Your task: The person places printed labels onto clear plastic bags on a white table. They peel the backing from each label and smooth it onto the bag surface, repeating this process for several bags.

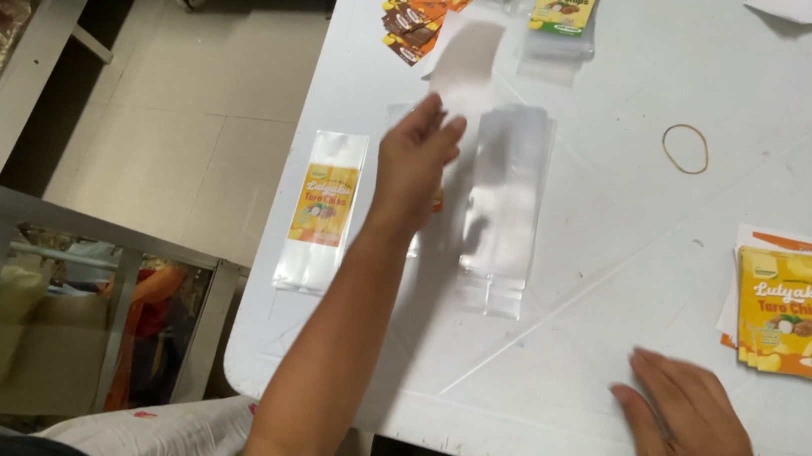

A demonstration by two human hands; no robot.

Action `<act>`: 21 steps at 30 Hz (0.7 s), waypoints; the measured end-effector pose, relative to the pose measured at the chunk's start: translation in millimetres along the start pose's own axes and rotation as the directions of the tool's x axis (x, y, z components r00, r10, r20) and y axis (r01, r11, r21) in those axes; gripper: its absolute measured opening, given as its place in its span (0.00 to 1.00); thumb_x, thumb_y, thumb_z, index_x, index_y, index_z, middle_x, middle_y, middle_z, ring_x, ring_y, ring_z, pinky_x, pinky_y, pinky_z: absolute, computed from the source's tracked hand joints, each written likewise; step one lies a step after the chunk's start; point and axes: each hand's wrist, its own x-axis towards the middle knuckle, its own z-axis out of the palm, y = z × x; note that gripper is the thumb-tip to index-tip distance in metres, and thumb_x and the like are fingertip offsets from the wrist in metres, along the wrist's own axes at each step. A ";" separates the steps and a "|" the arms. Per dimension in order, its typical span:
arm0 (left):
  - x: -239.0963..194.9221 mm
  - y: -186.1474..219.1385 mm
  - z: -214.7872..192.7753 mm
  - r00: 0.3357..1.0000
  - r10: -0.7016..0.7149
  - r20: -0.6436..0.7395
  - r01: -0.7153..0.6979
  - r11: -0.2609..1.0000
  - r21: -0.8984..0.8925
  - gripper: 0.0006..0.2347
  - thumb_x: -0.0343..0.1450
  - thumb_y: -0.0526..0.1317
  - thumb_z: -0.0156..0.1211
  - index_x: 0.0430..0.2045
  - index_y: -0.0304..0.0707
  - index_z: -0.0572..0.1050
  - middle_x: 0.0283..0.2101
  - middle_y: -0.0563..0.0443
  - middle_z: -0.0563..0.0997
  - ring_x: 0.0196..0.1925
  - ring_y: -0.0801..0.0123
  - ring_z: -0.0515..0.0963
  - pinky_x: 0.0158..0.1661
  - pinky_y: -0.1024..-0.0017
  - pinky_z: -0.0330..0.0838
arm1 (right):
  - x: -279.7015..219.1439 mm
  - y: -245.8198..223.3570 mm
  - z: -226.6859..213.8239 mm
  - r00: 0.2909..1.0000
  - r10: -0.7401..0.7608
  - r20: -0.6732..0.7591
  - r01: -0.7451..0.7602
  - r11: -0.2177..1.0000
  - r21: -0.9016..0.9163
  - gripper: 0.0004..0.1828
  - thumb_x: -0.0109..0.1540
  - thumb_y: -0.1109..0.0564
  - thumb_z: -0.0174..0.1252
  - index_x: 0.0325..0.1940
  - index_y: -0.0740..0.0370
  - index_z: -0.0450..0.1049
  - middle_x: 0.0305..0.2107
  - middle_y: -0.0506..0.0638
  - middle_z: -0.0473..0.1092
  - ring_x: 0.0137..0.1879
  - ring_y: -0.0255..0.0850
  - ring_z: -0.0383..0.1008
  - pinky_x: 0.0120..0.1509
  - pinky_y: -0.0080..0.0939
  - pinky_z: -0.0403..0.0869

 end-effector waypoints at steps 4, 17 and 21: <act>54.6 27.3 22.4 0.998 -0.042 -0.049 0.041 0.999 -0.019 0.37 0.62 0.40 0.65 0.69 0.30 0.62 0.63 0.48 0.76 0.58 0.67 0.78 0.54 0.64 0.74 | -36.5 5.6 0.6 0.969 0.244 -0.018 -0.245 0.969 -0.034 0.15 0.62 0.58 0.64 0.50 0.67 0.80 0.46 0.53 0.79 0.52 0.47 0.78 0.62 0.43 0.76; -110.4 -20.8 -42.6 0.609 -0.081 0.789 -0.738 0.308 0.601 0.27 0.68 0.48 0.67 0.61 0.37 0.70 0.65 0.42 0.72 0.69 0.50 0.66 0.63 0.55 0.60 | -26.6 60.8 -41.2 0.940 0.323 -0.110 -0.342 0.886 -0.312 0.09 0.73 0.59 0.65 0.56 0.66 0.83 0.47 0.55 0.79 0.50 0.48 0.76 0.59 0.45 0.72; -125.1 -48.8 -59.3 0.524 -0.023 0.851 -0.841 0.146 0.521 0.24 0.70 0.39 0.64 0.60 0.29 0.68 0.68 0.35 0.69 0.74 0.40 0.61 0.67 0.45 0.56 | 14.4 108.3 -60.1 0.867 0.497 -0.039 -0.456 0.759 -0.464 0.34 0.73 0.44 0.63 0.69 0.81 0.76 0.58 0.76 0.73 0.57 0.68 0.70 0.62 0.62 0.66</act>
